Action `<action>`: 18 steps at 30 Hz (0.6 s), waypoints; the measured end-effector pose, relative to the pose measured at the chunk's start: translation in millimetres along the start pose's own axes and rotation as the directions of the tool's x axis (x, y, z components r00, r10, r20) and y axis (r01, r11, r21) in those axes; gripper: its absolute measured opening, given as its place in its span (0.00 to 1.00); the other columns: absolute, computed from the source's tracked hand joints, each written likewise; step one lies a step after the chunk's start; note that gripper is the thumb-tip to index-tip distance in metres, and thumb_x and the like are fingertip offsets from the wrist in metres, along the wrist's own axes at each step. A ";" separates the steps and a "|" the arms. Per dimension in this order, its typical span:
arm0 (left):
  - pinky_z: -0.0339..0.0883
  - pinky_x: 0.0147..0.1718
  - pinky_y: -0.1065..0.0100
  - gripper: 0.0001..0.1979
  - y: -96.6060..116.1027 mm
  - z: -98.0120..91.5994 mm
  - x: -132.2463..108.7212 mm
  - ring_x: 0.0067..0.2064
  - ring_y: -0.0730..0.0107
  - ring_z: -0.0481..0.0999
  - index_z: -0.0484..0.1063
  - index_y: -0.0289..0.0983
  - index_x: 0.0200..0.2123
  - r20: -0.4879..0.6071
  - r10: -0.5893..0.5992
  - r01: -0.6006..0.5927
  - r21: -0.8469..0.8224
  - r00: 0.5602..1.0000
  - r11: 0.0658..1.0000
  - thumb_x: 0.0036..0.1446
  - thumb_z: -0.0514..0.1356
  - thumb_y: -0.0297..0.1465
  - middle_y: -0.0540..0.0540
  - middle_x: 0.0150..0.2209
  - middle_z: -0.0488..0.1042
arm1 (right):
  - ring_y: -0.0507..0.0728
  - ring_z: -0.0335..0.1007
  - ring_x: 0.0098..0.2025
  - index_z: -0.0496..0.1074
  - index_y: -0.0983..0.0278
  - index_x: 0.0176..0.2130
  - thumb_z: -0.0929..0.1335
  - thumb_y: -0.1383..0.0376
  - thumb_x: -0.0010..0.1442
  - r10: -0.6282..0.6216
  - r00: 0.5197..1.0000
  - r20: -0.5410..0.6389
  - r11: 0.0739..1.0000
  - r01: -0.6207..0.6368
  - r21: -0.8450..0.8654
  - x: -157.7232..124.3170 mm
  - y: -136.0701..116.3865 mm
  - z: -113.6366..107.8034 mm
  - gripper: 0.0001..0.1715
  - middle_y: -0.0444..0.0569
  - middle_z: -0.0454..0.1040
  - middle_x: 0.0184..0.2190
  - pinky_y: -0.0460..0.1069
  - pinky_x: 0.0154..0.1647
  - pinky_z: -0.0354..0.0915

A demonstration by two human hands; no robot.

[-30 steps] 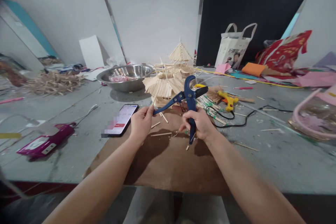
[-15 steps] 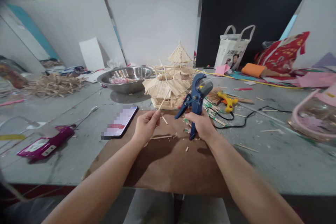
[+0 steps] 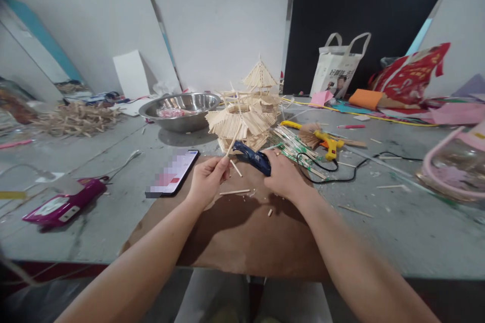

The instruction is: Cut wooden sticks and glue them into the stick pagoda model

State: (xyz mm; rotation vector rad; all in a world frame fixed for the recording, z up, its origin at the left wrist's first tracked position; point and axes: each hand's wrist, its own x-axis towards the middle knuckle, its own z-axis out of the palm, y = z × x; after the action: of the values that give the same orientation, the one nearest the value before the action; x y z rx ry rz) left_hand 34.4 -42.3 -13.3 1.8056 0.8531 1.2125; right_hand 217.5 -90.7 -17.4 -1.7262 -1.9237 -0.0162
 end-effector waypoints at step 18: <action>0.52 0.20 0.77 0.19 -0.1 2.1 -2.7 0.19 0.80 0.60 0.61 0.34 0.14 0.187 0.071 -0.113 0.225 0.980 0.968 0.53 0.49 0.36 0.53 0.14 0.61 | 0.59 0.58 0.46 0.58 0.66 0.47 0.62 0.70 0.40 -0.026 0.994 0.110 0.999 0.023 0.022 -4.9 -12.4 3.1 0.31 0.54 0.64 0.43 0.51 0.44 0.55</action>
State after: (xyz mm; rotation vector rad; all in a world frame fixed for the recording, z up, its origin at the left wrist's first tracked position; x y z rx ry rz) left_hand 35.5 -45.0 -15.0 2.1301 0.8457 1.0219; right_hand 205.0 -96.2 -17.7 -1.7225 -2.0172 0.0918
